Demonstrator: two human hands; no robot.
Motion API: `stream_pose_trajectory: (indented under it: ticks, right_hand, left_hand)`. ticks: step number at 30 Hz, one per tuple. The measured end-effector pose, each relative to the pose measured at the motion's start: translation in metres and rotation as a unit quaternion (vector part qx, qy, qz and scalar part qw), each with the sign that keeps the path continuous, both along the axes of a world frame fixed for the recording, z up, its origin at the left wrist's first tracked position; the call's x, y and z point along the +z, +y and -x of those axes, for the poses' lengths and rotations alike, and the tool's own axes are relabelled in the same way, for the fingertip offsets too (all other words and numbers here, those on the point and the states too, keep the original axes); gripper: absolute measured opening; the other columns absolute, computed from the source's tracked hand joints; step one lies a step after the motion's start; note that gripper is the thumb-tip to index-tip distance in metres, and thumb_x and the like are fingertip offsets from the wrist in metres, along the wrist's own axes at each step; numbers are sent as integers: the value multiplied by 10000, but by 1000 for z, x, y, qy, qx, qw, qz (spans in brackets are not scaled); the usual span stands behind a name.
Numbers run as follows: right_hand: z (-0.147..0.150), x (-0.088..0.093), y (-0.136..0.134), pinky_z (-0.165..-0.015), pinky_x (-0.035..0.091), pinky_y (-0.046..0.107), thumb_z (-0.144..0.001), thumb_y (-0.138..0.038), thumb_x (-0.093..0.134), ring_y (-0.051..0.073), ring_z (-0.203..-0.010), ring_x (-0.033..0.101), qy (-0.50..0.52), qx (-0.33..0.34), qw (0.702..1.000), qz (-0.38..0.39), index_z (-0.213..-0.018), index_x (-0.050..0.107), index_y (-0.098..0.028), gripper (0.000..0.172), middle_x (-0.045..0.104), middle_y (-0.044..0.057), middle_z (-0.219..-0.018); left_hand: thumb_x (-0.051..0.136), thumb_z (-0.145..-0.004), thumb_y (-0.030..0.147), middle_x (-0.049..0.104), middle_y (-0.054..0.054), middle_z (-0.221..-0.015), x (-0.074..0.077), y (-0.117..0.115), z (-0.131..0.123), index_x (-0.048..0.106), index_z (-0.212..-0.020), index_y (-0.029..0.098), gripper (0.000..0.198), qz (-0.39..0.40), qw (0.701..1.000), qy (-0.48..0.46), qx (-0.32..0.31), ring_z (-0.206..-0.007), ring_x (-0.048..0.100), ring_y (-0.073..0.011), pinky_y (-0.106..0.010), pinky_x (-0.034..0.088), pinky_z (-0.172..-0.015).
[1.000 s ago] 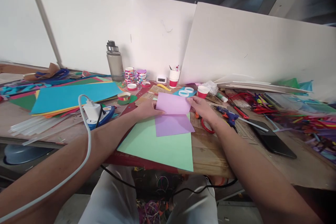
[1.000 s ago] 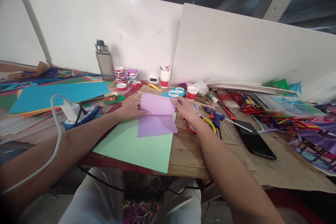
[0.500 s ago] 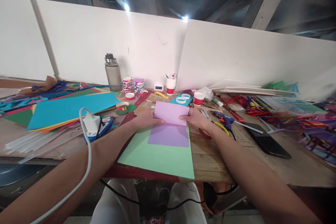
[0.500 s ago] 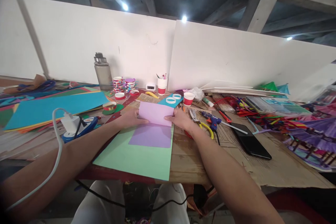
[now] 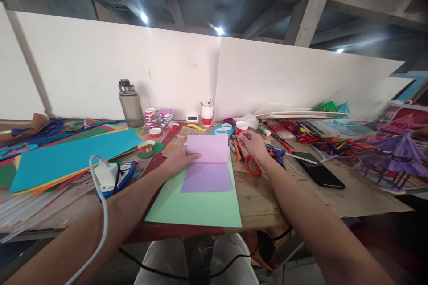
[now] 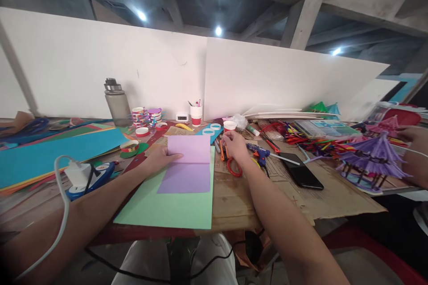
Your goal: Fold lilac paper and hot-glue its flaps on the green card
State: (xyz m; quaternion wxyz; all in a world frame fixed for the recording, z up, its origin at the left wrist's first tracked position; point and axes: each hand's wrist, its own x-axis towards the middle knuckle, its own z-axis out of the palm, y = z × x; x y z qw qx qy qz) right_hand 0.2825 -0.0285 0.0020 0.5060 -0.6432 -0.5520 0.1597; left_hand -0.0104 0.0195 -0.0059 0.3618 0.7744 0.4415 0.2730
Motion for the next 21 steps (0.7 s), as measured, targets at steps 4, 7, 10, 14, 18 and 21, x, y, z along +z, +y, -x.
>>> stream_pose_trajectory:
  ticks: [4, 7, 10, 14, 18, 21]
  right_hand:
    - [-32, 6, -21, -823, 447, 360, -809, -305, 512, 212, -840, 623, -72, -115, 991, 11, -860, 610, -165, 178, 685, 94, -878]
    - [-60, 11, -39, -841, 430, 362, -833, -315, 501, 238, -893, 621, -136, -177, 973, 64, -894, 622, -154, 210, 683, 128, -922]
    - [-79, 10, -51, -854, 429, 386, -805, -346, 570, 291, -971, 624, -207, -220, 938, 169, -923, 635, -124, 260, 680, 184, -967]
    - [-86, -3, -56, -876, 433, 426, -666, -304, 726, 360, -1042, 609, -214, -225, 926, 214, -901, 654, -100, 319, 662, 237, -1031]
    - [-87, -8, -53, -850, 455, 426, -609, -184, 743, 369, -1020, 617, -177, -238, 930, 219, -784, 653, -107, 212, 669, 222, -940]
    - [-93, -2, -55, -778, 484, 417, -582, -148, 747, 349, -936, 633, -117, -259, 936, 207, -671, 607, -152, 166, 637, 129, -724]
  left_hand:
    - [678, -713, 516, 737, -51, -1051, 0, -2, -1, 719, -1019, 184, 453, -19, 1000, -3, -1, -1011, 658, -290, -350, 506, -847]
    - [672, -713, 513, 733, -52, -1068, 1, -3, -1, 721, -1019, 191, 448, -32, 999, 7, 3, -1024, 651, -301, -368, 492, -864]
    - [672, -705, 523, 735, -50, -1060, 2, -4, -1, 726, -1015, 199, 452, -35, 999, 6, 1, -1017, 650, -305, -370, 491, -853]
    - [663, -700, 525, 752, -51, -982, 2, -3, -1, 736, -917, 198, 400, -59, 998, -12, 10, -958, 661, -303, -359, 500, -803]
    - [651, -693, 536, 754, -54, -826, 1, -2, -1, 707, -744, 199, 345, -76, 995, -16, 65, -865, 668, -302, -351, 499, -732]
    - [650, -691, 496, 755, -54, -856, 3, -3, 0, 715, -775, 198, 317, -75, 996, -7, 45, -885, 665, -297, -351, 494, -756]
